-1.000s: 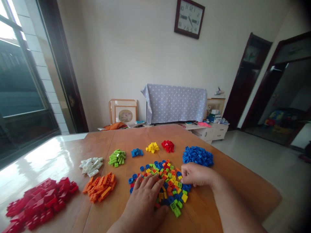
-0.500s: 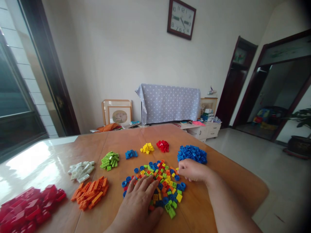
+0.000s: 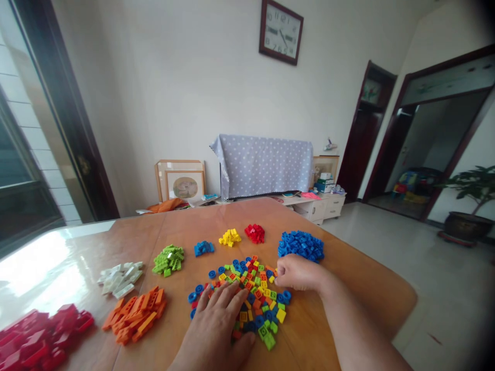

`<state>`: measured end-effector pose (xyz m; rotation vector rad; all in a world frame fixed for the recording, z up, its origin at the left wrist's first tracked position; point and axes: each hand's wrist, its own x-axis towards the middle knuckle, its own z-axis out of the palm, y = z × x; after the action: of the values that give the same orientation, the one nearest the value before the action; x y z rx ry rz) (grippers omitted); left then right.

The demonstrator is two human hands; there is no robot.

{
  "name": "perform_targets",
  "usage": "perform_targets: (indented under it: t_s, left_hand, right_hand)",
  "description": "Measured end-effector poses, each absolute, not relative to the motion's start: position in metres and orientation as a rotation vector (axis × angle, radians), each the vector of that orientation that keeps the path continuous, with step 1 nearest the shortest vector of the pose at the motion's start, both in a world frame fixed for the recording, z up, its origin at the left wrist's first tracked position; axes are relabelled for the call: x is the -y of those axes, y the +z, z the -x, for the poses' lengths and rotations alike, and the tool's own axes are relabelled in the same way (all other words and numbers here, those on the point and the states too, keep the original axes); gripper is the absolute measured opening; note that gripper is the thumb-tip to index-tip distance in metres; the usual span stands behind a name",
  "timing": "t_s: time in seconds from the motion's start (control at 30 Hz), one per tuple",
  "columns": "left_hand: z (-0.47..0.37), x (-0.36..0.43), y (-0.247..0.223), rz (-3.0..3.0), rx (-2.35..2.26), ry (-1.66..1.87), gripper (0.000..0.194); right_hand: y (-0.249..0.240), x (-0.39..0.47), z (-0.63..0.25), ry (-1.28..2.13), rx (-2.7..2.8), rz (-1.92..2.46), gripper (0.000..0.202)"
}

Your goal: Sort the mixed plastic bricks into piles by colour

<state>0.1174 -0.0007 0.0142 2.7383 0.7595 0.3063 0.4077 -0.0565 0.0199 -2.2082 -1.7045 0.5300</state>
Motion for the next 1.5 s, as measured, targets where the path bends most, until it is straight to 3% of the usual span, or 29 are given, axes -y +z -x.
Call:
perform_targets:
  t_s: [0.33, 0.77, 1.0, 1.23, 1.4, 1.5]
  left_hand:
    - [-0.12, -0.002, 0.015, -2.721, -0.771, 0.276, 0.068]
    - [-0.119, -0.007, 0.005, -2.716, -0.737, 0.298, 0.072]
    - [-0.119, -0.001, 0.016, -2.711, -0.757, 0.28, 0.07]
    - [-0.119, 0.0, 0.016, -2.704, -0.761, 0.285, 0.068]
    - [-0.118, 0.001, 0.018, -2.703, -0.754, 0.308, 0.068]
    - [-0.118, 0.002, 0.02, -2.698, -0.765, 0.29, 0.069]
  right_hand:
    - [0.025, 0.052, -0.461, -0.071, 1.007, 2.215, 0.023]
    - [0.017, 0.05, -0.472, -0.016, 0.98, 2.337, 0.028]
    - [0.023, 0.05, -0.438, 0.383, 1.197, 2.042, 0.018]
    - [0.026, 0.063, -0.418, 0.704, 1.627, 2.046, 0.01]
    - [0.026, 0.068, -0.405, 1.053, 1.593, 2.02, 0.012]
    - [0.027, 0.067, -0.398, 1.091, 1.556, 1.962, 0.013]
